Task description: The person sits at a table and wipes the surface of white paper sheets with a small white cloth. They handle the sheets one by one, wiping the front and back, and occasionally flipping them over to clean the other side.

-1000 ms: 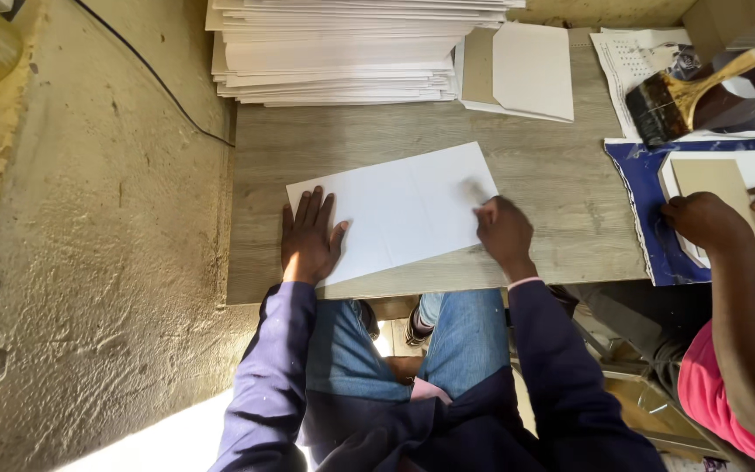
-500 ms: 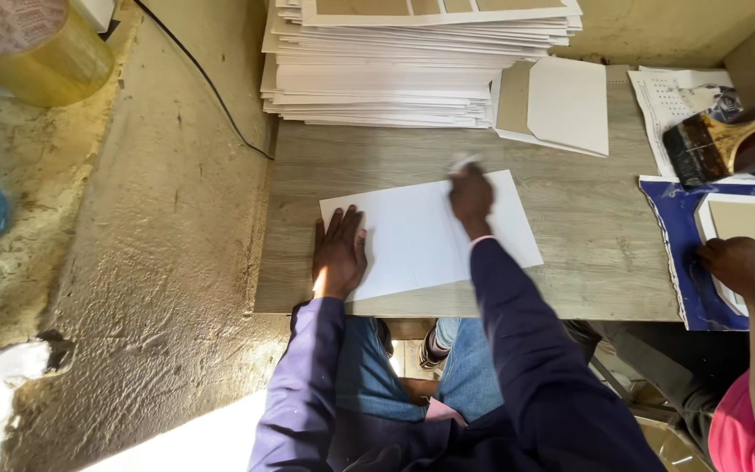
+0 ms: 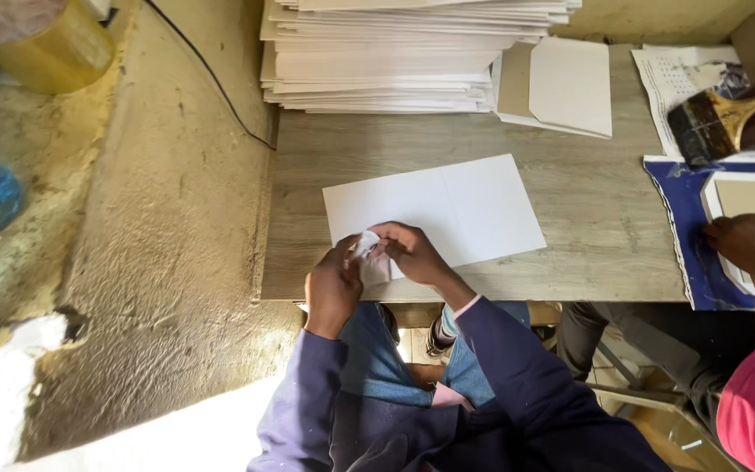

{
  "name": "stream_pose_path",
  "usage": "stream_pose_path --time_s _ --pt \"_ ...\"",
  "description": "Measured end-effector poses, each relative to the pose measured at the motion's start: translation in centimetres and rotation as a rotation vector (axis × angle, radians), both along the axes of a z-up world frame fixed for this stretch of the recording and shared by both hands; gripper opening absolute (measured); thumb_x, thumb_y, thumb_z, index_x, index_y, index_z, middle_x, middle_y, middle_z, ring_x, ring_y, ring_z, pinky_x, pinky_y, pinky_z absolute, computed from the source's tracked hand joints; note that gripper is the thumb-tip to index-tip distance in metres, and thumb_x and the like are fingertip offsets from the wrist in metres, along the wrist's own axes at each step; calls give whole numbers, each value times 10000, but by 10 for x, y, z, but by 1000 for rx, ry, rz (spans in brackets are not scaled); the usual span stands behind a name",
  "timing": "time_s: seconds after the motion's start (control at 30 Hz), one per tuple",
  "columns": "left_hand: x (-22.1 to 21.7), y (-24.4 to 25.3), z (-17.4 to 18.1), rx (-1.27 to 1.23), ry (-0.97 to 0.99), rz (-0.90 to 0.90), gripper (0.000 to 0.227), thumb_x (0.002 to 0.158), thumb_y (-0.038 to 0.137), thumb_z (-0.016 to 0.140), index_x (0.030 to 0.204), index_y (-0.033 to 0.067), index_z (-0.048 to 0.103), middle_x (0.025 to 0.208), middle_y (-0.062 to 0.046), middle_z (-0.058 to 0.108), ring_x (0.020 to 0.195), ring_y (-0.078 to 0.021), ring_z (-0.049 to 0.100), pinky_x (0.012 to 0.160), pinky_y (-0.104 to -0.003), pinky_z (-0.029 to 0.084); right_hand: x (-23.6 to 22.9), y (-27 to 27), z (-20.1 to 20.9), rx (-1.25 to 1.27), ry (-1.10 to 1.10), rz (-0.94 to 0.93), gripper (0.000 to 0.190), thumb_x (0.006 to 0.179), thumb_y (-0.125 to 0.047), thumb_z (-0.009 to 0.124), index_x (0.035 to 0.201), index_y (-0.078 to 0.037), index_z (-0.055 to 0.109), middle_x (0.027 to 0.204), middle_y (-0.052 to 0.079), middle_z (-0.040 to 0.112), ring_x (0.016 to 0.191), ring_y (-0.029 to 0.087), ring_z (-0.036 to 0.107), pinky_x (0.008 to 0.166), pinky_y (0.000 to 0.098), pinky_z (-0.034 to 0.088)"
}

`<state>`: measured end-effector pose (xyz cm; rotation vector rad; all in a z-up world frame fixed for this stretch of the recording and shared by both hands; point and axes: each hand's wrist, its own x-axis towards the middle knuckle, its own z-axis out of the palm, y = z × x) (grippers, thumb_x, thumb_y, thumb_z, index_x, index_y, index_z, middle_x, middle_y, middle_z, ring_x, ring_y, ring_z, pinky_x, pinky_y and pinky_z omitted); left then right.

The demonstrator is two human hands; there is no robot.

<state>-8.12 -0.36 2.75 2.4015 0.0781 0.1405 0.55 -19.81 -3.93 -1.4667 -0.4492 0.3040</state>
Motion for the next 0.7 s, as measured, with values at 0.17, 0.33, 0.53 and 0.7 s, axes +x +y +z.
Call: stream_pose_path --time_s 0.17,0.33,0.53,0.7 --pt "10 30 37 -380 -163 301 209 1040 175 685 1213 264 762 863 -38 792 775 -265 781 740 -447 629 -57 -38 44 -866 -740 -37 994 849 -641 711 1628 -83 447 1661 228 450 1556 465 368 1243 640 275" --pt "35 51 14 -620 -358 427 227 999 112 773 1222 154 767 918 -68 753 693 -185 738 644 -320 622 -119 -76 44 -997 -923 -122 601 993 -397 729 1500 -108 587 1592 129 549 1519 381 450 1268 539 297" --pt "47 62 -65 -175 -69 443 297 998 413 662 1219 239 756 877 -81 709 896 -301 750 853 -475 576 -82 -194 71 -344 -247 -535 316 1073 -93 619 1388 -65 615 1172 134 694 1151 321 683 1087 597 507" --pt "42 40 -27 -43 -170 340 356 971 250 569 1202 125 809 1176 -129 817 1018 -398 761 877 -509 571 -19 -376 115 400 73 -1142 202 1012 -185 695 896 -302 576 874 -117 537 930 69 610 898 236 494"
